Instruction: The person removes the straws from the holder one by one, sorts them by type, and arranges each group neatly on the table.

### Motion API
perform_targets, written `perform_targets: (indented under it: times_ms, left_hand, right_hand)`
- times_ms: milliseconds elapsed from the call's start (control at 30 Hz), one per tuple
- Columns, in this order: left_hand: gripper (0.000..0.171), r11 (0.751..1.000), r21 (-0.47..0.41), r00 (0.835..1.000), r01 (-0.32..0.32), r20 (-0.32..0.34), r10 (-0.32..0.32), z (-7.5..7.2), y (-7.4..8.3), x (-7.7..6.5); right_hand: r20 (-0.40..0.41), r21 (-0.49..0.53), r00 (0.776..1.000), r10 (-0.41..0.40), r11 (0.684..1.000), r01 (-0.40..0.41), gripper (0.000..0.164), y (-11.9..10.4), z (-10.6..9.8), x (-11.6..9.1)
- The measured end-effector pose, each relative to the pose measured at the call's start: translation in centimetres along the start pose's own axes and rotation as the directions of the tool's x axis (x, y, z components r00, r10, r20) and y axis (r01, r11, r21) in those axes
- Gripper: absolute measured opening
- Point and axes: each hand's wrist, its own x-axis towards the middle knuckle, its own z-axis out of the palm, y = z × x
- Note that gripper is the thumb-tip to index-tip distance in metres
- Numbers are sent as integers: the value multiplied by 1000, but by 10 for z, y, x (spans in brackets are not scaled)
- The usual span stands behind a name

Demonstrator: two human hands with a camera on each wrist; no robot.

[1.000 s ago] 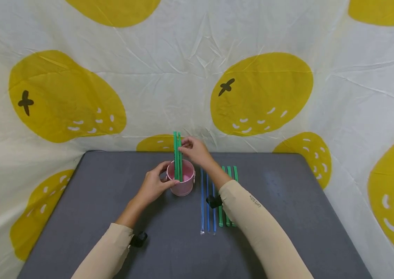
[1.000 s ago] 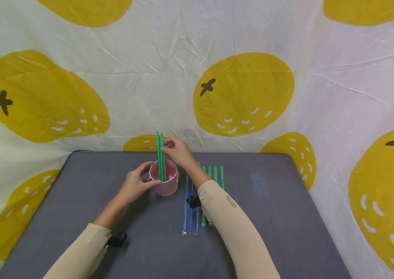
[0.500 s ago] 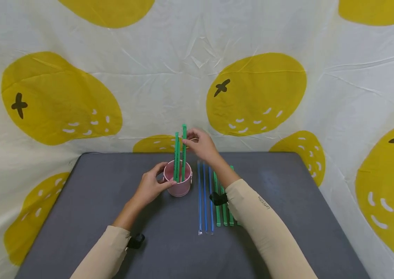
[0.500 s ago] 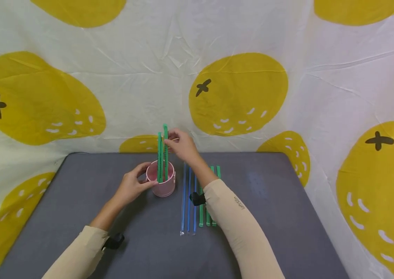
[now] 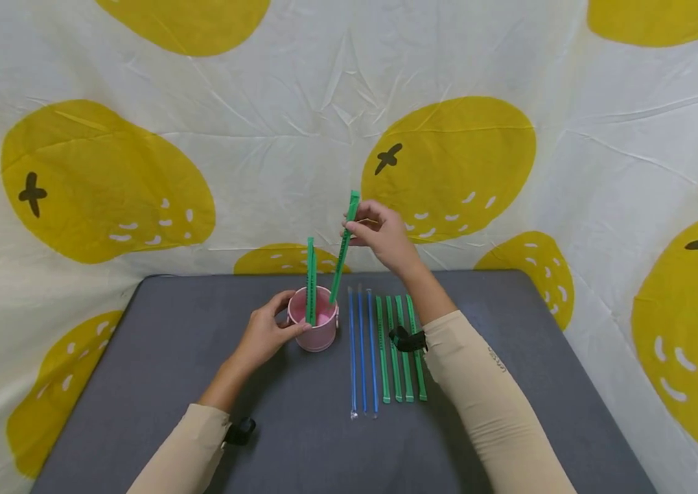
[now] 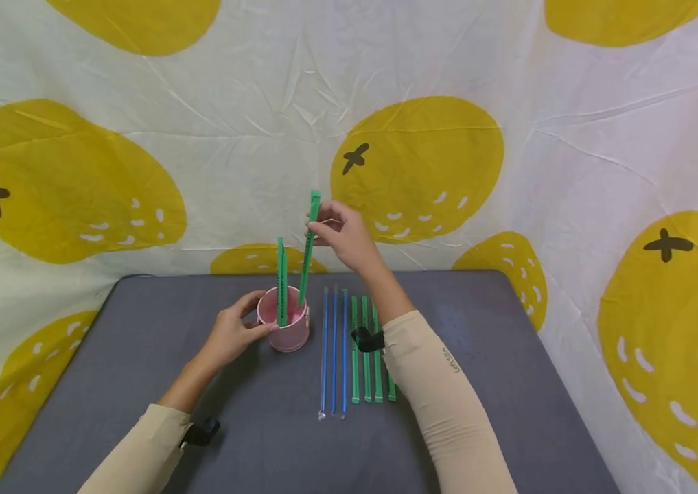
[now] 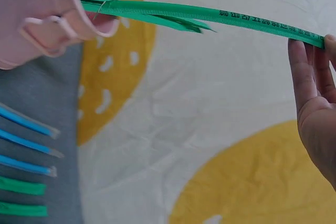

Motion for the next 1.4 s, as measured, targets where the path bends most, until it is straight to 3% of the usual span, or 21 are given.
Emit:
perform_targets:
  times_ms: [300, 467, 633, 967, 1200, 1400]
  left_hand:
    - [78, 1000, 14, 1000, -6, -4, 6, -1, 1, 0]
    - [78, 1000, 10, 1000, -13, 2, 13, 0, 0, 1]
    - [77, 1000, 2, 1000, -19, 10, 19, 0, 0, 1]
    - [75, 1000, -2, 1000, -31, -2, 31, 3, -2, 2]
    - [76, 1000, 8, 1000, -14, 2, 14, 2, 1, 1]
    - [77, 1000, 4, 1000, -6, 5, 6, 0, 3, 0]
  right_hand:
    - [-34, -32, 999, -16, 999, 15, 24, -20, -22, -5]
    - [-48, -45, 999, -4, 999, 2, 25, -12, -38, -13]
    - [-79, -122, 996, 42, 991, -52, 24, 3, -56, -26]
    - [-88, -295, 975, 203, 930, -220, 31, 37, -90, -56]
    - [-67, -339, 963, 259, 902, -266, 30, 56, -103, -80]
    - [-106, -332, 925, 365, 864, -378, 37, 69, -113, -95]
